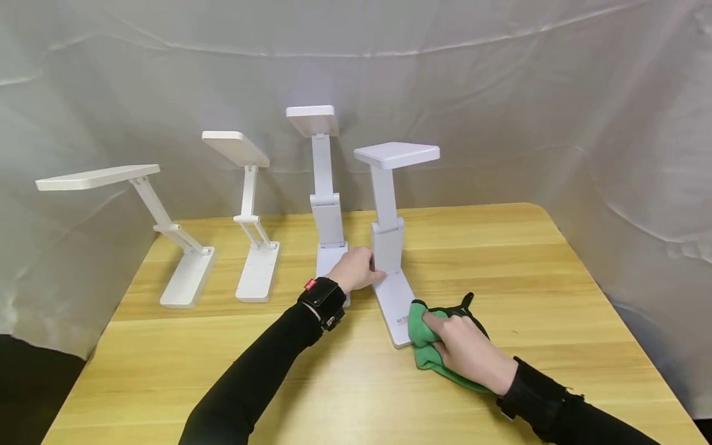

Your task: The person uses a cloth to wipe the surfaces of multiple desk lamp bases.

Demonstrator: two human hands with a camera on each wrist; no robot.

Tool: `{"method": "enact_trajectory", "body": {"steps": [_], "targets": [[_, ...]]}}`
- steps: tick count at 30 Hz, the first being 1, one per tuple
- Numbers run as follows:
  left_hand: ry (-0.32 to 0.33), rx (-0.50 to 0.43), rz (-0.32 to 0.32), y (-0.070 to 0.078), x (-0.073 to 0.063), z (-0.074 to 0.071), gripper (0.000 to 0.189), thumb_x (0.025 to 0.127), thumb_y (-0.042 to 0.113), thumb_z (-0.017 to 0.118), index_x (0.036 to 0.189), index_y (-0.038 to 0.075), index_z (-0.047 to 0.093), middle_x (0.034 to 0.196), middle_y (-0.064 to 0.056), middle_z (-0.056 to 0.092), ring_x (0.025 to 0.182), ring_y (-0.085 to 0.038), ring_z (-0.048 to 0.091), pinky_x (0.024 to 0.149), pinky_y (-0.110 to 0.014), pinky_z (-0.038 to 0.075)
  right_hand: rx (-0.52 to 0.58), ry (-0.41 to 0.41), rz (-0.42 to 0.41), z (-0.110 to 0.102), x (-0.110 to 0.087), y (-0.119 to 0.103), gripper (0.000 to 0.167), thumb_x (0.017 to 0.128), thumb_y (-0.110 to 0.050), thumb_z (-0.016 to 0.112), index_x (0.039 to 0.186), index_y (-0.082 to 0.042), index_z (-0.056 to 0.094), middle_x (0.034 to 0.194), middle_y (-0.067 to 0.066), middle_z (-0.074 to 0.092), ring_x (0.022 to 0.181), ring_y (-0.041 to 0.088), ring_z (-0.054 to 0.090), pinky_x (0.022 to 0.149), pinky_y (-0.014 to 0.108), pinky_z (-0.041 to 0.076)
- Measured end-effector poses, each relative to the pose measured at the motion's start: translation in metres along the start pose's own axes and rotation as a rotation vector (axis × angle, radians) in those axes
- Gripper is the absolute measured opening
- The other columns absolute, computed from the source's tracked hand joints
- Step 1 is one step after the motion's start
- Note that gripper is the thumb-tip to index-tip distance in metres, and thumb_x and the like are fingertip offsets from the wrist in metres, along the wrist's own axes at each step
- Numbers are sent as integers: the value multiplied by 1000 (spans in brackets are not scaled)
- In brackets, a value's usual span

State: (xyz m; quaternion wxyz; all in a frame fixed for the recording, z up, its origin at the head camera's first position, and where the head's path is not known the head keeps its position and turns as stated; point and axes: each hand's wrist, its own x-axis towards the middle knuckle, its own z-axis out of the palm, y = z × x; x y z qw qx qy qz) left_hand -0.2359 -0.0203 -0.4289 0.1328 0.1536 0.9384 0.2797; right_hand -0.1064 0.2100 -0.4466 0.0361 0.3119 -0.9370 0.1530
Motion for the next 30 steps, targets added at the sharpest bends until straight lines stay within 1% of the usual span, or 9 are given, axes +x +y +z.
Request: {"method": "enact_trajectory", "body": {"steps": [3, 4, 7, 10, 13, 17, 20, 26, 30], "targets": [[-1, -3, -7, 1, -1, 0, 34, 90, 23, 76, 114, 0, 68, 110, -14, 74, 91, -22, 67, 89, -37, 58, 7, 6, 10, 0, -3, -2, 28, 80, -4, 81, 94, -12, 58, 61, -9, 49, 59, 4, 59, 49, 17, 41], [-2, -4, -7, 1, -1, 0, 34, 90, 23, 76, 114, 0, 68, 110, -14, 74, 91, -22, 67, 89, -37, 58, -4, 12, 6, 1, -2, -3, 28, 81, -10, 83, 100, -7, 62, 66, -6, 58, 62, 7, 63, 51, 19, 46], [-5, 2, -5, 1, -2, -1, 34, 90, 23, 76, 114, 0, 68, 110, -14, 74, 90, -21, 67, 88, -36, 58, -64, 20, 7, 5, 2, -10, 54, 81, -30, 85, 114, 5, 61, 83, 8, 70, 67, 17, 69, 55, 26, 56], [-1, 1, -4, 1, -2, -1, 34, 90, 24, 76, 115, 0, 68, 111, -14, 74, 90, -22, 67, 89, -36, 58, -141, 7, 12, 7, 8, -13, 65, 80, -36, 85, 117, 10, 60, 89, 13, 69, 65, 22, 69, 53, 29, 57], [-2, -2, -2, 0, -1, -1, 35, 90, 24, 76, 115, 0, 68, 111, -15, 74, 92, -22, 68, 89, -37, 58, -163, -21, 1, 3, 11, -13, 50, 80, -31, 86, 106, 4, 61, 74, 4, 60, 58, 18, 63, 47, 24, 50], [-5, -13, -7, -1, -1, -1, 35, 91, 23, 76, 117, 1, 67, 114, -15, 73, 96, -23, 69, 92, -38, 58, -109, -48, -24, -3, 8, -9, 22, 83, -10, 80, 92, -6, 61, 66, 0, 57, 58, 13, 63, 47, 18, 44], [-3, -16, -14, -1, -1, -2, 36, 91, 23, 76, 118, 1, 67, 115, -15, 73, 98, -24, 69, 93, -38, 57, -100, -55, -23, -4, 7, -9, 19, 83, -8, 79, 91, -6, 62, 68, 1, 60, 59, 13, 64, 47, 19, 46], [-2, 5, -6, 0, -1, -1, 35, 90, 24, 76, 115, 1, 68, 112, -15, 74, 95, -24, 69, 91, -38, 58, -203, -72, -31, 2, 15, -16, 65, 81, -35, 84, 117, 15, 62, 103, 24, 70, 74, 30, 72, 57, 35, 61], [0, -6, -13, 2, -1, -1, 36, 90, 23, 77, 117, 1, 67, 115, -14, 73, 99, -25, 69, 94, -39, 57, -241, -73, -16, 4, 19, -19, 69, 81, -42, 84, 115, 14, 63, 100, 20, 69, 72, 27, 70, 56, 36, 60]]}}
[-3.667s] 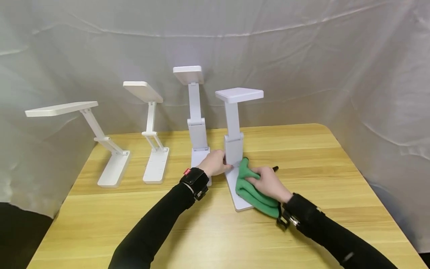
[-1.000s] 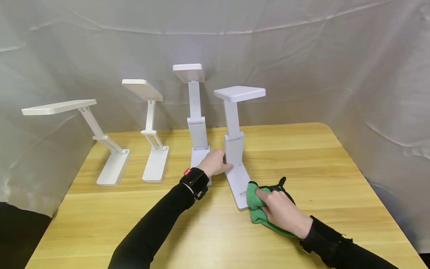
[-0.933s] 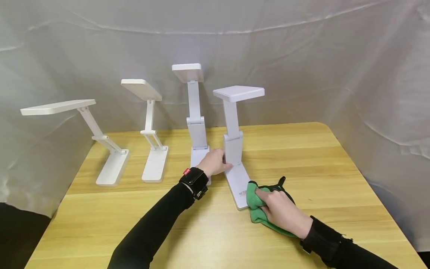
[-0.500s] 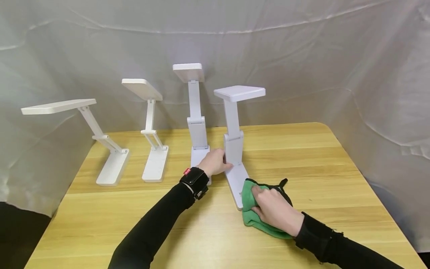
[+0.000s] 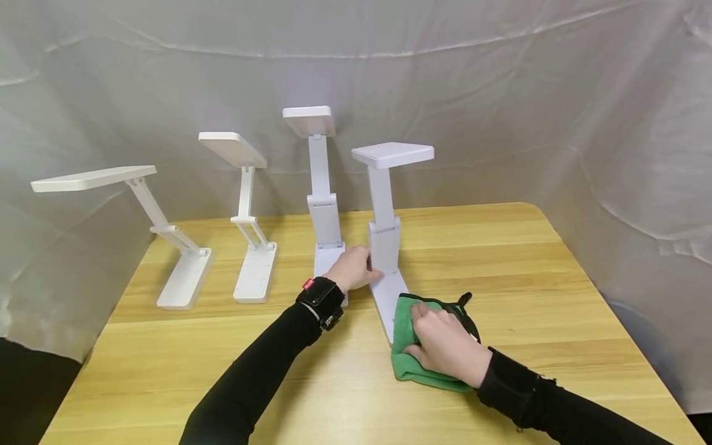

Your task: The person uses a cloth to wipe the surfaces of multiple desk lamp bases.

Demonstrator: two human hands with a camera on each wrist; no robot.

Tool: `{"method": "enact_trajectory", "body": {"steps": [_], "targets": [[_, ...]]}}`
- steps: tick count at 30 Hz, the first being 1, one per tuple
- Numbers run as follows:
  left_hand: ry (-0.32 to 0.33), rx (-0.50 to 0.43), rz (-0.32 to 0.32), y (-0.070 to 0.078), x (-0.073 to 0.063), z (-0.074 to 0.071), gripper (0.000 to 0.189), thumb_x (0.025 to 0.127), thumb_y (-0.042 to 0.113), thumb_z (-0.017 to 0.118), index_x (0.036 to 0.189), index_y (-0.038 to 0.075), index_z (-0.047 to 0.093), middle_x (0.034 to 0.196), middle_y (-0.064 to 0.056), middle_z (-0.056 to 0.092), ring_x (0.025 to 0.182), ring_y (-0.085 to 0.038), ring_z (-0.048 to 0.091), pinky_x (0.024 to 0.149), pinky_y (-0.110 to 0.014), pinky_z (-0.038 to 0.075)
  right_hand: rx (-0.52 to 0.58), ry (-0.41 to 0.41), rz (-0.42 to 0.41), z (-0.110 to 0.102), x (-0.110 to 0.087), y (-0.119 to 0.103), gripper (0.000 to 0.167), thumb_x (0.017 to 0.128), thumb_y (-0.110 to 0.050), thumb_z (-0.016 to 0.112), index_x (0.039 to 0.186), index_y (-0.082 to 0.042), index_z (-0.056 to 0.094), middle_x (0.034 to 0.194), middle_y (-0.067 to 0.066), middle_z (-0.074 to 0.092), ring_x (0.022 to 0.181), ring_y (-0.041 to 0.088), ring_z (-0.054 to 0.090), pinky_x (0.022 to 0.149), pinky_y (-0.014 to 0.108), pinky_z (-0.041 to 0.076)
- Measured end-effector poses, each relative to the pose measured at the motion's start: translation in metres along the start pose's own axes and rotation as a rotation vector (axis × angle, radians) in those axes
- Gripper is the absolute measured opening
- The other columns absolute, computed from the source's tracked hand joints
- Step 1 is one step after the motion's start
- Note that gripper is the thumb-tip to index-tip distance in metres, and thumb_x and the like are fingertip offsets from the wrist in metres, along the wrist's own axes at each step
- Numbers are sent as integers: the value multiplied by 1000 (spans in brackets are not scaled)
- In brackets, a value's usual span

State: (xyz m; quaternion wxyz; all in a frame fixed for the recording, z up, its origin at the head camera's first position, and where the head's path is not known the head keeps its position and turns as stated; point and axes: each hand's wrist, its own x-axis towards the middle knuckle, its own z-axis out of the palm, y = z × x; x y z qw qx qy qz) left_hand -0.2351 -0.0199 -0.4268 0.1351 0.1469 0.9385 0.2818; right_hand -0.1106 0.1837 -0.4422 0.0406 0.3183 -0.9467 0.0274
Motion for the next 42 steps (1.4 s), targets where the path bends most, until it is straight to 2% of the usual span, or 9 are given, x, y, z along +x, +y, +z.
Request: {"method": "enact_trajectory", "body": {"steps": [3, 9, 16, 22, 25, 29, 34, 38, 42], "targets": [[-1, -3, -2, 0, 0, 0, 36, 90, 23, 77, 118, 2, 68, 115, -14, 73, 100, -24, 69, 95, -38, 57, -35, 6, -38, 0, -1, 0, 67, 83, -39, 81, 117, 15, 63, 102, 22, 70, 70, 26, 70, 55, 35, 60], [8, 2, 13, -1, 2, 0, 34, 89, 22, 78, 114, 1, 68, 111, -14, 74, 96, -24, 69, 91, -38, 58, -60, 84, -114, 0, -10, 4, 39, 81, -17, 80, 106, 9, 66, 92, 16, 71, 62, 19, 65, 50, 30, 54], [5, 5, 11, -3, 2, 1, 33, 89, 23, 78, 113, 2, 69, 109, -13, 74, 94, -22, 69, 90, -37, 58, -138, 145, -180, 7, -11, 1, 70, 82, -39, 83, 120, 16, 63, 120, 32, 68, 111, 38, 70, 78, 36, 63], [19, 10, 21, -2, 2, 0, 33, 89, 23, 78, 111, 1, 69, 107, -13, 75, 92, -22, 69, 88, -36, 58, -237, 197, -231, 12, -2, -1, 74, 81, -50, 80, 118, 12, 67, 120, 29, 70, 115, 37, 68, 92, 38, 60], [21, 17, 21, -1, 1, -2, 32, 89, 23, 78, 111, 1, 70, 107, -13, 75, 92, -22, 69, 88, -36, 58, -254, 200, -302, 10, 0, 0, 63, 84, -42, 79, 117, 11, 68, 118, 26, 72, 115, 35, 69, 94, 38, 60], [21, 27, 33, -2, 1, -3, 33, 89, 23, 78, 111, 1, 69, 107, -14, 74, 94, -23, 70, 88, -36, 58, -116, 136, -378, 2, 1, 5, 40, 82, -12, 80, 117, 4, 71, 119, 20, 73, 116, 30, 70, 88, 38, 62], [27, 23, 33, -5, 0, -3, 34, 89, 22, 78, 113, 0, 69, 111, -14, 74, 98, -25, 71, 91, -37, 58, 116, 1, -352, -6, 5, 12, 46, 78, 9, 74, 121, -6, 73, 131, 13, 70, 125, 25, 65, 94, 41, 59], [27, 34, 25, -5, 0, -2, 34, 88, 23, 78, 113, 0, 69, 110, -14, 75, 97, -25, 71, 90, -37, 58, 156, 1, -295, -1, 8, 8, 46, 84, -12, 80, 128, -3, 68, 137, 17, 64, 130, 29, 61, 98, 42, 57], [14, 25, 36, -4, 1, -1, 35, 88, 23, 78, 114, 0, 69, 109, -14, 75, 97, -25, 71, 91, -37, 58, 84, 86, -233, 8, 8, -1, 67, 86, -42, 79, 131, 4, 63, 137, 26, 62, 131, 36, 60, 97, 43, 57]]}}
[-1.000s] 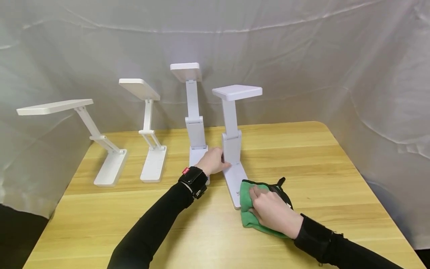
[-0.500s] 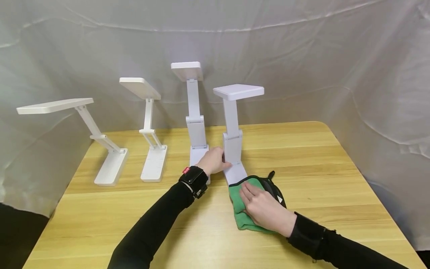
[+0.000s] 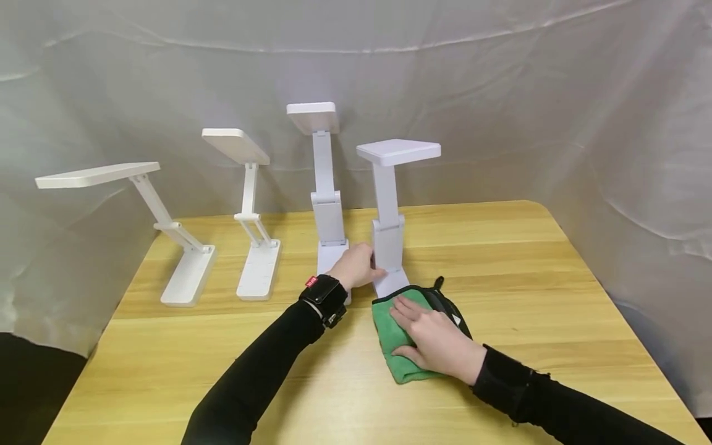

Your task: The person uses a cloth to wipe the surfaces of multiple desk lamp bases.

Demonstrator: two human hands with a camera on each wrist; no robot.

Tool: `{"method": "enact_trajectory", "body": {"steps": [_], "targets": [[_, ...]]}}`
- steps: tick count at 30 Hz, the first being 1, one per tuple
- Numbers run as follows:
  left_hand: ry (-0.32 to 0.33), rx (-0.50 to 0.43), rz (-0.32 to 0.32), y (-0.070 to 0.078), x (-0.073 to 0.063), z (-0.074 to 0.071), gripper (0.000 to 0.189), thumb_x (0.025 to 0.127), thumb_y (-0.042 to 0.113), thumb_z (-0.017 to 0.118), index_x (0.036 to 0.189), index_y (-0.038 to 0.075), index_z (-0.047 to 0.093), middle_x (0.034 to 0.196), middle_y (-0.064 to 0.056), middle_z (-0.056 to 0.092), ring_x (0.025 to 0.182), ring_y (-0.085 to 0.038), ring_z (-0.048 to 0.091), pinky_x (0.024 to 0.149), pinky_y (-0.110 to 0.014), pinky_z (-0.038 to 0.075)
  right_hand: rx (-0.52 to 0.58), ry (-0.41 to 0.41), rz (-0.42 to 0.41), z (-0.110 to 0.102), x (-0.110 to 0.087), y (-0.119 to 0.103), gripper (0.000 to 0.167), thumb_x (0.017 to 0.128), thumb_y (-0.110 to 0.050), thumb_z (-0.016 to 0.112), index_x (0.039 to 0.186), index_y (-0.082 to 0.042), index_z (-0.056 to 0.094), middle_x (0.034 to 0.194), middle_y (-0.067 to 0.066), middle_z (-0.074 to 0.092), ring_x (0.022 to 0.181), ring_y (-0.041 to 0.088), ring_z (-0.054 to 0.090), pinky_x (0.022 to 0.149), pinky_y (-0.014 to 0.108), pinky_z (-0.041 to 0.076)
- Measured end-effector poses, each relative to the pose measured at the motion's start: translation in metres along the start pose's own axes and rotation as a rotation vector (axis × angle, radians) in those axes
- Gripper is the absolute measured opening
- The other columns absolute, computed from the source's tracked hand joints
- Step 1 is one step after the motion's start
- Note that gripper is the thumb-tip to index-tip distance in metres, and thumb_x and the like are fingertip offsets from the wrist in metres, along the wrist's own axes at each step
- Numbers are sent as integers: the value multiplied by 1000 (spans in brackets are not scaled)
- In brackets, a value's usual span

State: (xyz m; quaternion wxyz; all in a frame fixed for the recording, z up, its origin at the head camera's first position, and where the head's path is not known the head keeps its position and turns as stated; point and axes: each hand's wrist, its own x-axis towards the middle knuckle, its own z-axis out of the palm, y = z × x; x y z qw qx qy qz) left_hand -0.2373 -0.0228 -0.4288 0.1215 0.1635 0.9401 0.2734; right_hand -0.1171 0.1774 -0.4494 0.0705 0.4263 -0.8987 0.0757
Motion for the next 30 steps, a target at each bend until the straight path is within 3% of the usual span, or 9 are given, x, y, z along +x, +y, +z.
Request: {"method": "enact_trajectory", "body": {"steps": [3, 7, 12, 16, 18, 21, 26, 30], "targets": [[-3, -7, -1, 0, 1, 0, 34, 89, 23, 78, 114, 1, 69, 109, -13, 75, 96, -23, 70, 90, -37, 58, -100, 44, 20, 4, -1, -5, 72, 87, -48, 76, 130, 8, 63, 134, 27, 63, 129, 37, 60, 92, 41, 60], [-1, -8, 4, 2, 1, 0, 34, 89, 23, 78, 113, 1, 69, 108, -13, 75, 95, -23, 70, 89, -36, 58, -172, 39, -7, 1, -7, -5, 64, 87, -39, 78, 128, 8, 63, 132, 26, 65, 126, 35, 63, 86, 37, 62], [-2, -9, 8, 1, 0, 0, 33, 89, 23, 78, 111, 0, 69, 106, -14, 75, 92, -23, 70, 87, -36, 59, 18, -18, -54, -9, -17, 12, 46, 85, -5, 78, 129, 0, 67, 132, 20, 67, 123, 30, 66, 91, 41, 60], [-3, -8, 14, 1, -1, 1, 33, 88, 23, 78, 109, -1, 70, 105, -14, 75, 91, -22, 70, 86, -36, 59, 166, -48, -32, -12, -22, 22, 55, 76, 14, 75, 127, -6, 70, 134, 14, 67, 125, 27, 65, 97, 43, 57], [4, -10, 14, 1, -1, 2, 33, 88, 23, 78, 110, 0, 70, 106, -14, 75, 92, -23, 70, 87, -36, 59, 173, -48, -13, -11, -21, 22, 54, 75, 11, 78, 126, -6, 70, 135, 14, 66, 126, 27, 64, 98, 43, 57], [13, -9, 14, 1, -1, 3, 35, 88, 23, 79, 112, 0, 70, 108, -14, 75, 95, -24, 71, 89, -37, 59, 109, -34, 27, -8, -19, 18, 53, 78, -9, 84, 129, -2, 68, 137, 18, 64, 128, 30, 63, 96, 43, 58], [12, -17, 13, 1, 1, 4, 35, 88, 23, 79, 114, 0, 69, 110, -15, 74, 98, -25, 71, 92, -38, 58, -22, 24, 90, -1, -13, 9, 71, 81, -44, 82, 131, 3, 63, 136, 23, 63, 128, 33, 62, 95, 44, 59], [7, -25, 4, 1, 1, 4, 36, 88, 22, 79, 115, 1, 70, 111, -15, 74, 99, -25, 71, 94, -38, 58, -74, 42, 65, 1, -16, 7, 72, 85, -47, 77, 134, 5, 61, 137, 24, 62, 129, 33, 62, 89, 40, 61]]}}
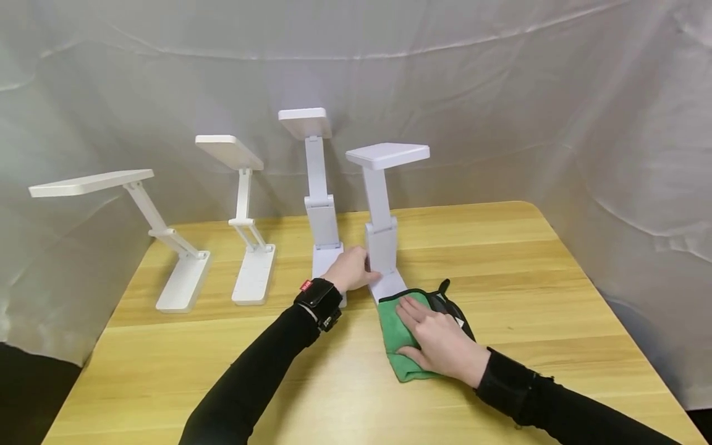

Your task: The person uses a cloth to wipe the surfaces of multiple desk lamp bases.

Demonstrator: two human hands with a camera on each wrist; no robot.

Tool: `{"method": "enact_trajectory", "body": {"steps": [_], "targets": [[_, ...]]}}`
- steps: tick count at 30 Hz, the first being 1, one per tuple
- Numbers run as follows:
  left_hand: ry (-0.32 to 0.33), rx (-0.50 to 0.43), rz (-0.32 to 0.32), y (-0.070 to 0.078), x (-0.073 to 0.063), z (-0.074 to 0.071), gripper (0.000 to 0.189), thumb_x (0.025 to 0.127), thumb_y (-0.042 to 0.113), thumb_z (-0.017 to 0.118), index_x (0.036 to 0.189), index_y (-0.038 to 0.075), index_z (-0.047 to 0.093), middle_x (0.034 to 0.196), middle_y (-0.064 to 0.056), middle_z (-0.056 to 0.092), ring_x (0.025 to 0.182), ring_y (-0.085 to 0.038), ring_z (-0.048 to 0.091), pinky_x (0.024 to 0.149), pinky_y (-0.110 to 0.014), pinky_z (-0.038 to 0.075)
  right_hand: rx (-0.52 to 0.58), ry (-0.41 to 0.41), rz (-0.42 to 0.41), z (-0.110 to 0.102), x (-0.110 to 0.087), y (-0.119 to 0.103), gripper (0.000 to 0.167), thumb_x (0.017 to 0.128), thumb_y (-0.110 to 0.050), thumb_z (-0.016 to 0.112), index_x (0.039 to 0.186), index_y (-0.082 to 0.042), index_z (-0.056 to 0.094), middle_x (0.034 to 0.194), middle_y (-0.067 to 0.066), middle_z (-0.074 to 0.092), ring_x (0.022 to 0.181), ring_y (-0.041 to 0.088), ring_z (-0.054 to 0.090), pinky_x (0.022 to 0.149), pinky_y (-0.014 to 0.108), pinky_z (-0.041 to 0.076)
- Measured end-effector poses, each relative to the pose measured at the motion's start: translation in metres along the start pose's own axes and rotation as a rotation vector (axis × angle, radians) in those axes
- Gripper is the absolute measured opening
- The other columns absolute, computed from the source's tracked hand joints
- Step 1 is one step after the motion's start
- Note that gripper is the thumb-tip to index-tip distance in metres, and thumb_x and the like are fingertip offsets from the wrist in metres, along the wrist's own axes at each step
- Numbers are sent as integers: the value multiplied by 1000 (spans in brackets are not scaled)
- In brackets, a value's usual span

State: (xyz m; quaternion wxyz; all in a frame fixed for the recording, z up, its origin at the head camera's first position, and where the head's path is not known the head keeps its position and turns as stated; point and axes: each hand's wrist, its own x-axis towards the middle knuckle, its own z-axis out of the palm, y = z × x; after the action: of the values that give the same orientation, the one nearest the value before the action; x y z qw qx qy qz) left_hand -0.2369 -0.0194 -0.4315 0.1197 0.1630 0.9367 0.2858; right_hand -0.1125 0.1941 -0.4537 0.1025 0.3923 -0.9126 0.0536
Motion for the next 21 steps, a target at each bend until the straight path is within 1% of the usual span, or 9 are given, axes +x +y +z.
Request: {"method": "enact_trajectory", "body": {"steps": [3, 6, 8, 10, 11, 13, 15, 18, 21], "targets": [[-3, -4, 7, -2, -1, 0, 35, 88, 22, 79, 115, 1, 70, 111, -15, 75, 98, -25, 71, 93, -38, 58, 23, -5, -38, 0, -5, 4, 64, 86, -34, 79, 134, 4, 61, 137, 24, 62, 127, 34, 62, 84, 38, 62], [-4, -10, 3, -3, -1, -1, 36, 88, 22, 79, 115, 1, 70, 112, -15, 74, 98, -25, 70, 93, -39, 58, 128, -26, -51, -3, -8, 11, 55, 82, -13, 82, 131, 2, 64, 136, 22, 64, 125, 33, 64, 88, 40, 61], [-3, -11, -2, -3, -1, -1, 36, 88, 22, 79, 115, 1, 69, 112, -15, 74, 99, -25, 70, 93, -39, 58, 228, -56, -33, -7, -9, 15, 53, 78, 1, 81, 129, 0, 67, 134, 20, 65, 125, 33, 64, 93, 44, 59], [-5, -9, -5, -3, -2, -2, 36, 88, 22, 78, 116, 1, 69, 113, -14, 74, 99, -25, 70, 93, -39, 58, 317, -78, 10, -9, -8, 17, 53, 76, 7, 80, 127, -1, 68, 134, 19, 66, 125, 32, 64, 96, 46, 57], [-6, -9, -7, -2, -2, -2, 36, 89, 22, 78, 116, 1, 69, 113, -14, 74, 100, -25, 70, 93, -39, 58, 343, -83, 36, -10, -8, 17, 53, 76, 7, 80, 128, 0, 68, 135, 19, 65, 126, 33, 64, 97, 47, 56], [-5, -6, -5, -2, -2, -2, 36, 89, 22, 78, 117, 1, 69, 114, -14, 74, 101, -25, 70, 94, -39, 57, 350, -85, 93, -10, -6, 14, 54, 79, 0, 82, 130, 2, 65, 138, 22, 63, 128, 35, 62, 98, 49, 55], [-6, -7, -4, -2, -3, -2, 36, 89, 21, 78, 117, 1, 69, 115, -14, 74, 102, -26, 70, 95, -39, 57, 311, -71, 134, -9, -4, 8, 60, 81, -14, 84, 133, 6, 61, 140, 26, 59, 130, 39, 59, 98, 50, 55], [-6, -16, -3, -1, -3, -1, 36, 89, 21, 78, 118, 2, 69, 116, -15, 74, 102, -26, 70, 96, -39, 57, 223, -57, 178, -5, -1, -2, 76, 80, -32, 86, 135, 11, 56, 143, 32, 55, 132, 42, 57, 94, 48, 58], [-7, -21, -5, 0, -3, -1, 36, 89, 21, 78, 118, 2, 69, 116, -14, 73, 102, -25, 70, 96, -39, 57, 173, -56, 201, -4, 0, -8, 77, 80, -33, 86, 135, 13, 55, 142, 33, 55, 130, 42, 58, 88, 45, 61]]}}
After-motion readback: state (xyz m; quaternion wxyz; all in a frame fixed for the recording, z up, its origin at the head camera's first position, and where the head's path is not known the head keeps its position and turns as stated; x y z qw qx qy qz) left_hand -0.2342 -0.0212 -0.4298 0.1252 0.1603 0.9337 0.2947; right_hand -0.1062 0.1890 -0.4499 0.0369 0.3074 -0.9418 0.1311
